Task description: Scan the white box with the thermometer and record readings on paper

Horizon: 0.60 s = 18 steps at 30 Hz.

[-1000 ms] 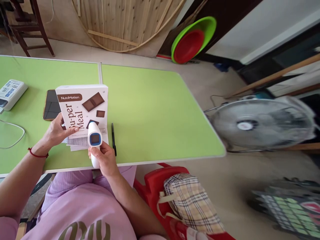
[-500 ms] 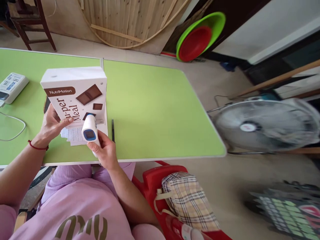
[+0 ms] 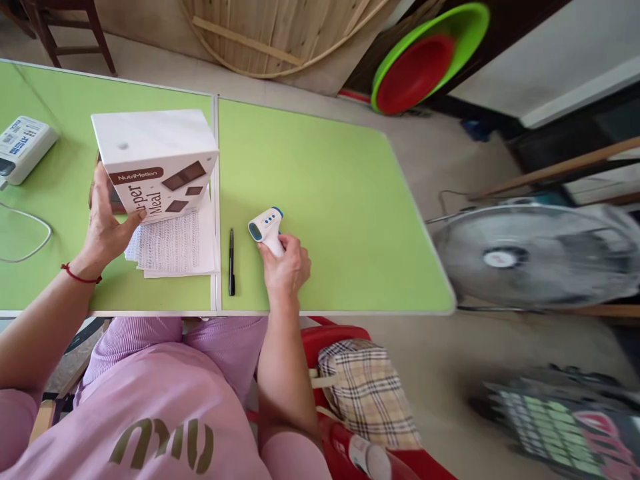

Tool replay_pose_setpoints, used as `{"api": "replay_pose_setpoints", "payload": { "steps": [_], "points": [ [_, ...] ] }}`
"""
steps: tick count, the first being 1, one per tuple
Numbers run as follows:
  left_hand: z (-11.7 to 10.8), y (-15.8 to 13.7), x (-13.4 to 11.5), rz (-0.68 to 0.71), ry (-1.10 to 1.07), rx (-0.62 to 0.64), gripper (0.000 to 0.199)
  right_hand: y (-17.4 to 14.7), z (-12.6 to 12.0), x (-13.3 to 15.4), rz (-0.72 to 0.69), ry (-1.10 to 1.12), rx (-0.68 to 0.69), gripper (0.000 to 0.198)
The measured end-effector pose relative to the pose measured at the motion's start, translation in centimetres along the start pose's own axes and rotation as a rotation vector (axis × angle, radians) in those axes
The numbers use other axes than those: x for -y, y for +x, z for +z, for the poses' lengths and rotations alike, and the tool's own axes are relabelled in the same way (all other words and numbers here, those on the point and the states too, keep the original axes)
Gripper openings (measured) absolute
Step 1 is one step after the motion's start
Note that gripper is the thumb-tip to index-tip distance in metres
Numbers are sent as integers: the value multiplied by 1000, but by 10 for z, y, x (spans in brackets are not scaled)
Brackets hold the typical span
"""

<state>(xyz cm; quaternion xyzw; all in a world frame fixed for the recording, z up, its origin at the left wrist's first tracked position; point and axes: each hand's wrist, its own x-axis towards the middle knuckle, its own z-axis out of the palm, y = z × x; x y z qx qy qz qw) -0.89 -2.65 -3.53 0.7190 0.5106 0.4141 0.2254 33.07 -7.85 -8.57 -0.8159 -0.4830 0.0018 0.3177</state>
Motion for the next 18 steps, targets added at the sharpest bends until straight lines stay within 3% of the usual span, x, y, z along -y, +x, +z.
{"api": "replay_pose_setpoints", "payload": {
  "steps": [3,5,7,9,12,15,18],
  "points": [
    [-2,-7,-14,25,194,-227,82,-4,-4,4,-127,-64,-46,32],
    [-2,-13,-23,37,256,-330,64,-10,-8,11,-225,-36,-109,31],
    [-1,-18,-30,97,250,-332,39,-20,-10,21,-290,51,-68,28],
    [2,-20,-35,241,210,-200,21,-31,-11,30,-333,119,101,27],
    [8,-21,-37,432,187,134,19,-41,-9,39,-380,117,270,31],
    [15,-21,-33,416,252,396,23,-42,-11,42,-385,123,318,35],
    [21,-22,-30,377,296,502,26,-39,-20,42,-381,240,310,37]
  ]
}}
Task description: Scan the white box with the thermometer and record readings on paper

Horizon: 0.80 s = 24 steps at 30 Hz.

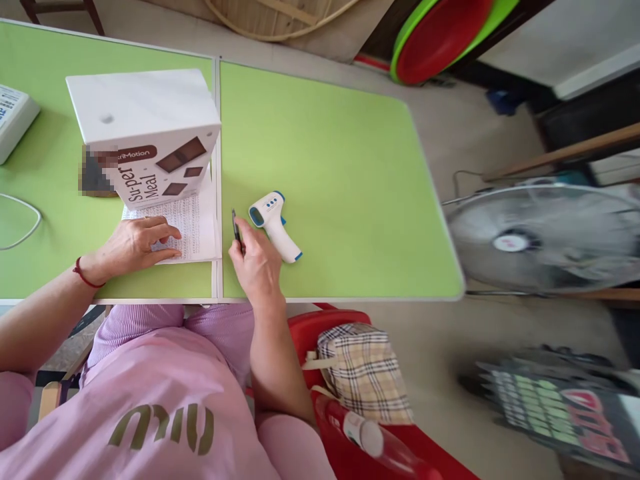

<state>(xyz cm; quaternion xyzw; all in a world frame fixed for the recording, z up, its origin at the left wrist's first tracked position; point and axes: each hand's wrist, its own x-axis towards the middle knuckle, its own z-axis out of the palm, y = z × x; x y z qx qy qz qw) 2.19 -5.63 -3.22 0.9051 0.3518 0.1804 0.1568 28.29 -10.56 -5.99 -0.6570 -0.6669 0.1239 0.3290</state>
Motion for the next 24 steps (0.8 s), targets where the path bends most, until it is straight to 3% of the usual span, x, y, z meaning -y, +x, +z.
{"api": "replay_pose_setpoints", "payload": {
  "steps": [4,8,12,16,24],
  "points": [
    [6,1,-2,14,19,49,27,-7,-9,3,-38,373,-48,35],
    [11,3,-3,33,47,74,29,-21,0,8,30,662,-15,41],
    [14,4,-3,11,91,104,33,-33,11,18,132,720,-109,40],
    [16,5,-3,34,140,107,35,-36,13,28,179,811,-15,55],
    [21,3,-3,81,211,110,39,-38,23,33,332,768,39,17]
  ]
}}
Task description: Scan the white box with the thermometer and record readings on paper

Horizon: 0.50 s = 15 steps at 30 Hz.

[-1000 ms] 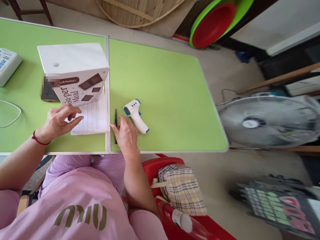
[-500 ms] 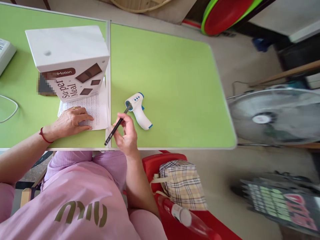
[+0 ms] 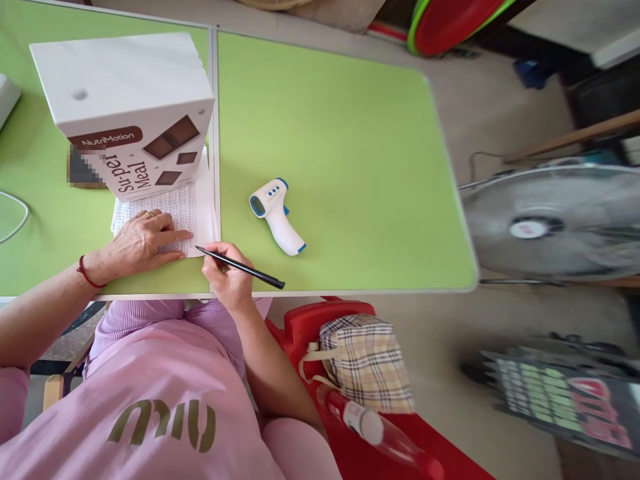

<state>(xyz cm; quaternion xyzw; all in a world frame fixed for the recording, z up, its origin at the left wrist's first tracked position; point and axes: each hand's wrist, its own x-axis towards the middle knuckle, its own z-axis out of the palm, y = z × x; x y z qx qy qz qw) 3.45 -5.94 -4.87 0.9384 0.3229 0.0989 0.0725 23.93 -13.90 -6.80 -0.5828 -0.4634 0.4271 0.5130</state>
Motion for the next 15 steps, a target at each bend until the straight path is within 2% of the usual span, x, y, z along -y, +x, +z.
{"api": "replay_pose_setpoints", "payload": {
  "steps": [3,7,11,15],
  "points": [
    [-1,0,-1,9,6,3,38,0,1,2,-41,-86,15,12],
    [-4,0,-3,16,11,14,37,2,0,8,-180,-187,49,5],
    [-4,1,-4,21,10,24,36,3,0,7,-266,-240,68,8],
    [-3,1,-4,15,9,27,35,5,1,1,-415,-270,68,7]
  ]
}}
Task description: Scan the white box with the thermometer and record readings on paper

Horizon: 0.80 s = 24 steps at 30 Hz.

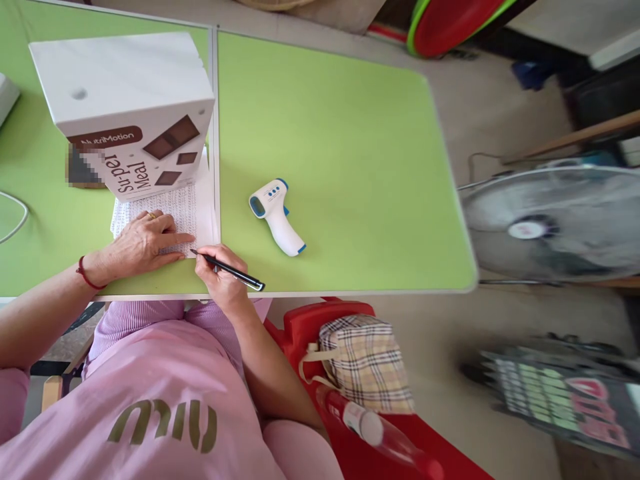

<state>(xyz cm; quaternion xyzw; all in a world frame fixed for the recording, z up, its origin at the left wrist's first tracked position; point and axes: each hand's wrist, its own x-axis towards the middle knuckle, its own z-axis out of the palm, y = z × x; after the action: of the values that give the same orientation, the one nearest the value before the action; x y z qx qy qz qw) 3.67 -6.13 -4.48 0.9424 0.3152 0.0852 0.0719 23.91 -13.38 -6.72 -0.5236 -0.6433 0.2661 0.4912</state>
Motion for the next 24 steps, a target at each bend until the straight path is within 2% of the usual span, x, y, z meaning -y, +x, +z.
{"api": "replay_pose_setpoints", "payload": {
  "steps": [4,9,24],
  "points": [
    [0,0,0,4,9,-9,35,0,0,-2,-95,-51,-1,9],
    [-1,0,0,12,10,-18,33,1,0,-1,-139,-102,-2,10],
    [-1,0,0,6,6,-3,34,0,0,-2,-45,-79,-17,9]
  ]
}}
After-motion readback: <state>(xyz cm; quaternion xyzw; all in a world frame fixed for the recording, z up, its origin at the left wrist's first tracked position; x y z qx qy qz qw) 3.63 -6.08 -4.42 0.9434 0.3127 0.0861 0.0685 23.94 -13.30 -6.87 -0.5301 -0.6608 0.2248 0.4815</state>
